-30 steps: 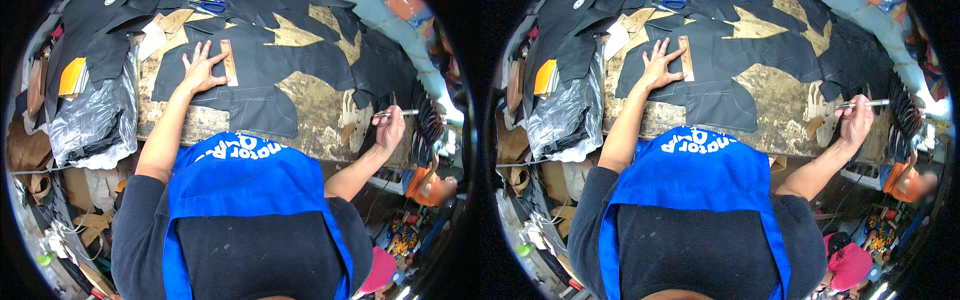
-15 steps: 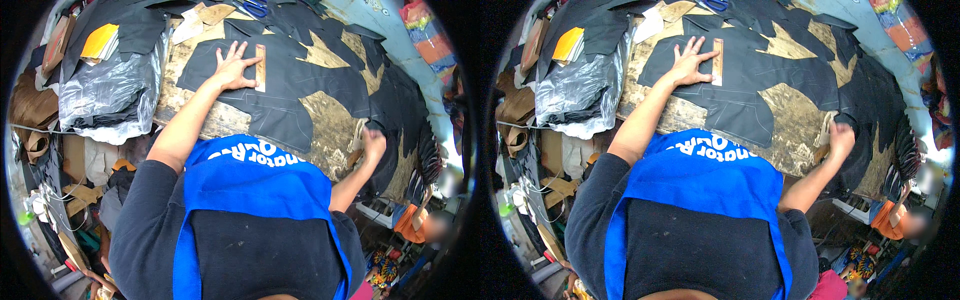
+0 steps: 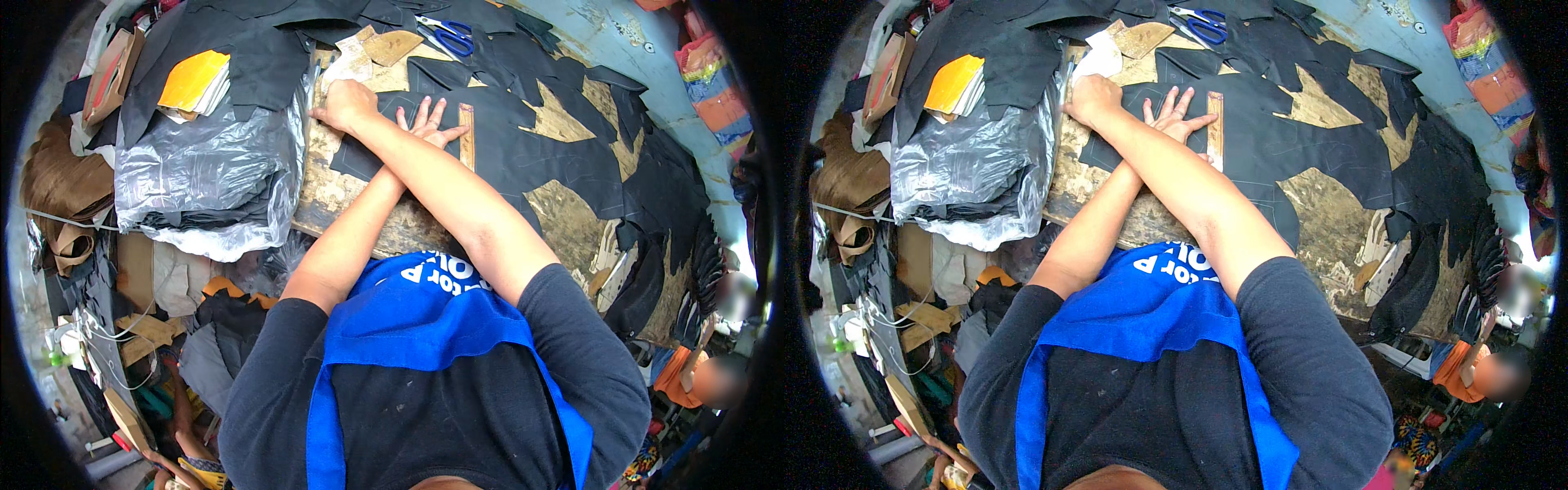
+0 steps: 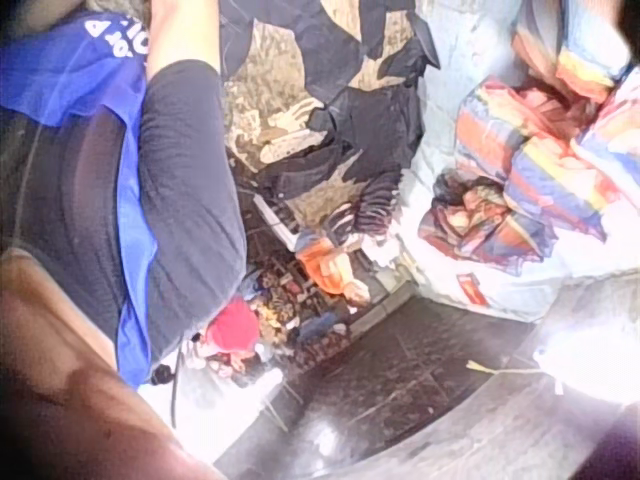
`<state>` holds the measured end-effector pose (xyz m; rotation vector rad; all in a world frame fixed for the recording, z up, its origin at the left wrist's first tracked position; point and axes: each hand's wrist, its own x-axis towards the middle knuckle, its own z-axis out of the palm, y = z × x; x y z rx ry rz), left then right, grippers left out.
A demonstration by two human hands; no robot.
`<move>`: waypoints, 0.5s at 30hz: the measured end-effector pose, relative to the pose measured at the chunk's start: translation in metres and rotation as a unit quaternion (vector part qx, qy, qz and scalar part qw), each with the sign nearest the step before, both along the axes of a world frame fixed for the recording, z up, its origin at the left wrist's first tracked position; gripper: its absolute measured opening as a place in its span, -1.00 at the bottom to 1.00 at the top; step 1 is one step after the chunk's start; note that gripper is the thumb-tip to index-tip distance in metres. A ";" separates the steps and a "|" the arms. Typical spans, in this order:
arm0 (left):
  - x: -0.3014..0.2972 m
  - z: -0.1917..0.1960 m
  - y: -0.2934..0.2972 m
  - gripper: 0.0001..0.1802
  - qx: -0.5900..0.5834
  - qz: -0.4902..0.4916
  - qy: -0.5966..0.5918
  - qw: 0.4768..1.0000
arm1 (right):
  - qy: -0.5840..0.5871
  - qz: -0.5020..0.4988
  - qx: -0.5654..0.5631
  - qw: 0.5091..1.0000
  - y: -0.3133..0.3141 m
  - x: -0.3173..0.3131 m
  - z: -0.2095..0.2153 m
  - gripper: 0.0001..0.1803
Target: The person uses a white marker and various cardboard templates to trace outlines on a large piece of black fabric laid on a worktable. They repeatedly position templates, trace edges, and reposition the fabric to mark multiple sections.
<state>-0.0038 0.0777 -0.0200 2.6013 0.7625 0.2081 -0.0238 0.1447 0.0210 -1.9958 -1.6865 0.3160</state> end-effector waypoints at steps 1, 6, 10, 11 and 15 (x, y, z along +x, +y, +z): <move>0.001 -0.001 0.000 -0.28 0.001 0.001 0.000 1.000 | -0.020 -0.005 -0.014 1.000 0.006 0.003 0.001 -0.64; 0.002 -0.007 -0.001 -0.26 0.086 -0.015 -0.072 0.994 | 0.131 0.053 -0.278 0.950 0.019 0.040 0.023 -0.65; 0.001 -0.004 -0.002 -0.29 0.041 0.020 0.026 0.999 | 0.615 0.089 -0.271 0.735 -0.022 0.073 0.044 -0.84; 0.002 -0.002 -0.002 -0.15 0.027 0.017 -0.026 0.999 | 0.657 0.130 -0.231 0.705 -0.039 0.084 0.049 -0.85; 0.002 0.008 -0.001 0.02 -0.053 0.008 0.035 0.998 | 0.756 0.185 -0.072 0.623 -0.120 0.128 0.056 -0.91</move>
